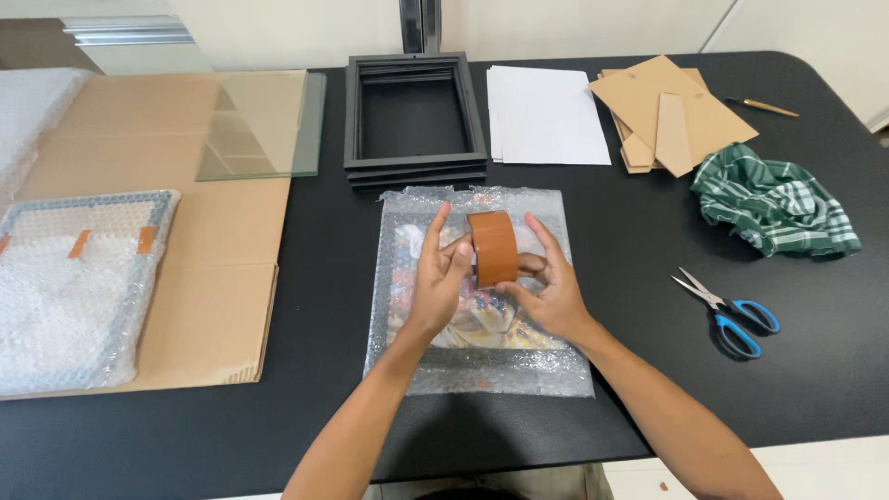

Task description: The person wraps a framed picture in bubble wrap and secures it with tape using scissors to cut the tape.

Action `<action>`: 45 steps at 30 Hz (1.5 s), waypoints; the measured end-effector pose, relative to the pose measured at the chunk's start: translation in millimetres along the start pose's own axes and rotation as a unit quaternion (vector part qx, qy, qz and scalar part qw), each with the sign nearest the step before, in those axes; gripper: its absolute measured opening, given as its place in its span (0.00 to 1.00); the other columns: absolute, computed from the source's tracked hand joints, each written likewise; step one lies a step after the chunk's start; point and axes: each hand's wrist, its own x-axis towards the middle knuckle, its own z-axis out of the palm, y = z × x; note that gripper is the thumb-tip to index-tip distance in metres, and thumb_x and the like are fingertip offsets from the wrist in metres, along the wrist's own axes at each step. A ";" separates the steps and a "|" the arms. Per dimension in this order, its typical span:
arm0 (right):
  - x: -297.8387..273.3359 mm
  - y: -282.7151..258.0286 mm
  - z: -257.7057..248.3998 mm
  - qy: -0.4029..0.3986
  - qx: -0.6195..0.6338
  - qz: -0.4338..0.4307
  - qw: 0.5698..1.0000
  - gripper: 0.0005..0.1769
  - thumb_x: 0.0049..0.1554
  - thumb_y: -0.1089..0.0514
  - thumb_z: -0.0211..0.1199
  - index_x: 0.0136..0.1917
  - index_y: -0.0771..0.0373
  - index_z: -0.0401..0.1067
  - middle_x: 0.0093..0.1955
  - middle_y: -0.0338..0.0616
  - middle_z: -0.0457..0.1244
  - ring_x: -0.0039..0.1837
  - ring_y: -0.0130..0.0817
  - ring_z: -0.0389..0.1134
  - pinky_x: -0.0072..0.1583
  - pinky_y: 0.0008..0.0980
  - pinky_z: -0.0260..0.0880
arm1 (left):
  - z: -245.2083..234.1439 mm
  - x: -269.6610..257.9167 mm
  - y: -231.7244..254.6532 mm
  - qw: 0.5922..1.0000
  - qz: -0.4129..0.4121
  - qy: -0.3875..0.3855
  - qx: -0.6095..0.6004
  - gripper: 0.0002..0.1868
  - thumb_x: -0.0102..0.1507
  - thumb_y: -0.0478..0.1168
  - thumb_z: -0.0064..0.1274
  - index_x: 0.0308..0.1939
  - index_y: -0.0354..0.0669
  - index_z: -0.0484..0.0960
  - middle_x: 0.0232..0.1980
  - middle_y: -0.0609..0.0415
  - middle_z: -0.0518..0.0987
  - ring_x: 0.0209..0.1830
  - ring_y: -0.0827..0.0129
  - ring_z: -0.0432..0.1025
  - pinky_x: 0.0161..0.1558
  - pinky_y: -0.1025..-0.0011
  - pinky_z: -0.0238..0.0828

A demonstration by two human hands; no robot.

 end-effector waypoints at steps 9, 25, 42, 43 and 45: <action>8.4 1.4 -10.9 0.026 0.139 0.045 0.989 0.51 0.56 0.59 0.72 0.83 0.63 0.47 0.59 0.54 0.70 0.57 0.37 0.75 0.55 0.35 0.82 | -3.1 -4.0 8.0 0.979 -0.011 -0.078 0.188 0.46 0.60 0.28 0.60 0.82 0.49 0.62 0.65 0.33 0.81 0.53 0.55 0.82 0.47 0.65 0.82; 4.0 7.3 -17.6 0.069 0.096 0.056 0.991 0.33 0.61 0.60 0.66 0.76 0.60 0.56 0.54 0.51 0.72 0.51 0.31 0.75 0.53 0.31 0.79 | -4.0 -6.9 3.2 0.983 0.033 -0.097 0.151 0.45 0.61 0.30 0.60 0.82 0.45 0.61 0.65 0.35 0.81 0.54 0.57 0.81 0.55 0.62 0.78; 8.1 -11.1 -20.3 0.117 -0.341 -0.164 0.918 0.13 0.51 0.55 0.81 0.48 0.58 0.82 0.38 0.37 0.76 0.43 0.36 0.78 0.47 0.32 0.78 | 5.2 -12.1 0.9 0.946 0.137 -0.049 0.289 0.44 0.61 0.30 0.63 0.80 0.45 0.64 0.57 0.35 0.85 0.57 0.47 0.81 0.56 0.54 0.80; 8.2 -10.7 -20.8 0.117 -0.341 -0.163 0.918 0.13 0.51 0.55 0.81 0.48 0.58 0.82 0.38 0.37 0.76 0.43 0.36 0.78 0.47 0.32 0.78 | 5.1 -12.8 -1.2 0.946 0.137 -0.049 0.289 0.44 0.61 0.30 0.63 0.80 0.45 0.64 0.57 0.35 0.85 0.57 0.47 0.81 0.56 0.54 0.80; 8.3 -10.0 -21.7 0.113 -0.339 -0.164 0.919 0.12 0.52 0.54 0.80 0.48 0.57 0.82 0.38 0.37 0.75 0.42 0.38 0.77 0.46 0.34 0.78 | 4.7 -14.5 -5.6 0.938 0.149 -0.046 0.310 0.43 0.61 0.31 0.63 0.80 0.45 0.65 0.56 0.36 0.86 0.57 0.49 0.81 0.56 0.54 0.80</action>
